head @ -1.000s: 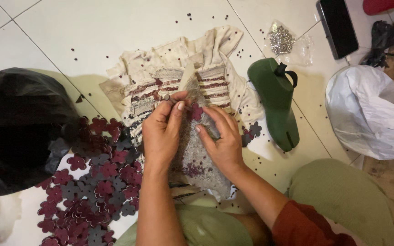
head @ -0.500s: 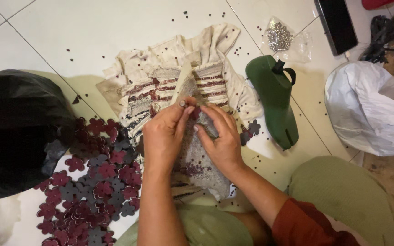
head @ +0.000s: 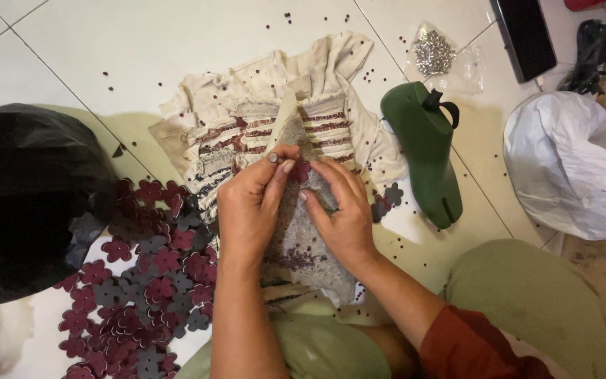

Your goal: The person sits on the floor and decorates a fabric shoe upper, using a small stick to apply glue and pressing flower-shaped sequin cutouts onto the upper one at a time. They occasionally reposition the green shoe and pick new cutouts from the pile beside them.

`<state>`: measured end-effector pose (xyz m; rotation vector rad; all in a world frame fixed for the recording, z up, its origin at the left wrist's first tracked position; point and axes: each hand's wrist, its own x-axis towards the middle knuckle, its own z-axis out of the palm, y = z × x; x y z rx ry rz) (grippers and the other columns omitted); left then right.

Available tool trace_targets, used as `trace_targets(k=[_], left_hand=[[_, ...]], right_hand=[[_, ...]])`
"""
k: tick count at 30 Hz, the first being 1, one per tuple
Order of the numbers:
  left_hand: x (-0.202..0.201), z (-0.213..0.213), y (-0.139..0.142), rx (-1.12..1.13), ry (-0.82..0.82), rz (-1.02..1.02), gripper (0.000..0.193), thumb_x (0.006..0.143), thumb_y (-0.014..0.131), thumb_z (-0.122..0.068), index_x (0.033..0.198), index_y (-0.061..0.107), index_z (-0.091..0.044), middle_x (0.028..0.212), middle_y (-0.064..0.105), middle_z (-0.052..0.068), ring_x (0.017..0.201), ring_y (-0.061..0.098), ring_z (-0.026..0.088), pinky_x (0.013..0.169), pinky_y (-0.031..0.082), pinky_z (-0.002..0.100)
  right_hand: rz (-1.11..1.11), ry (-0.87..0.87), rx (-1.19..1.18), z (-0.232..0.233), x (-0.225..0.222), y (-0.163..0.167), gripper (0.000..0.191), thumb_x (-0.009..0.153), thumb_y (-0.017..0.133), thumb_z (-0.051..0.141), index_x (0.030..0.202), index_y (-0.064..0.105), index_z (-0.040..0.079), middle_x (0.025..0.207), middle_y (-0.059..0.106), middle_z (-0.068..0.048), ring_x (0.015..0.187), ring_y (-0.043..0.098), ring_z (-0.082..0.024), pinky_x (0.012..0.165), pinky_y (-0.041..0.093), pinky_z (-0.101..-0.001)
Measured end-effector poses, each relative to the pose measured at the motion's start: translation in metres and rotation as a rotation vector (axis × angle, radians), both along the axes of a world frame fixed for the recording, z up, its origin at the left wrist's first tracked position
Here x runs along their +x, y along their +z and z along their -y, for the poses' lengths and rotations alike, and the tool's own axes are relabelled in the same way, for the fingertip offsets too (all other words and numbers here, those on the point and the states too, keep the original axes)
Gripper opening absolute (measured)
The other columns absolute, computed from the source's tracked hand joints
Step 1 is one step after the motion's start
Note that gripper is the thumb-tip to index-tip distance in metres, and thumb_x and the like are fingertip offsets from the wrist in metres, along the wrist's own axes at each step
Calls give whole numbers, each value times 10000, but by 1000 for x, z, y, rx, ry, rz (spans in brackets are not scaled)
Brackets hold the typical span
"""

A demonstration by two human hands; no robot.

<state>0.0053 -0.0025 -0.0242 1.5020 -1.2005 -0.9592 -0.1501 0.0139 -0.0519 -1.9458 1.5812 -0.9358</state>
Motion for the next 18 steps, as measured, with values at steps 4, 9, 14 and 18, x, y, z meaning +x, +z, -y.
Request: trace_targets(k=[4,9,14,18], left_hand=[[-1,0,0,9,-8,-8,161,968,708,-92,1119,758,-69,960,802,63,826,764,102,743,584,260],[-1,0,1,-17,-19,66,174,963,722,-107,1131,760,-88,972,785,80,841,777,126,743,583,267],[-2,1,5,-45,-59,141,170,956,727,-99,1122,762,-109,986,785,81,860,786,168,754,596,288],[-4,-1,8,-117,-81,236,195,930,736,-76,1117,767,-123,1031,779,74,893,781,196,763,607,308]], right_hand=[[-9,9,1,0,-1,-1,478,886,806,107,1329,638,50,1357,643,-172,1278,611,-332,1091,475,-417],[-9,13,-13,1,-1,-1,476,883,803,102,1326,639,44,1357,644,-166,1280,610,-338,1098,470,-422],[-2,9,-19,0,-2,1,467,882,799,90,1318,639,42,1349,649,-159,1275,613,-329,1101,473,-412],[-8,8,-13,1,-2,-3,473,877,795,77,1320,635,36,1343,648,-161,1273,611,-331,1099,470,-410]])
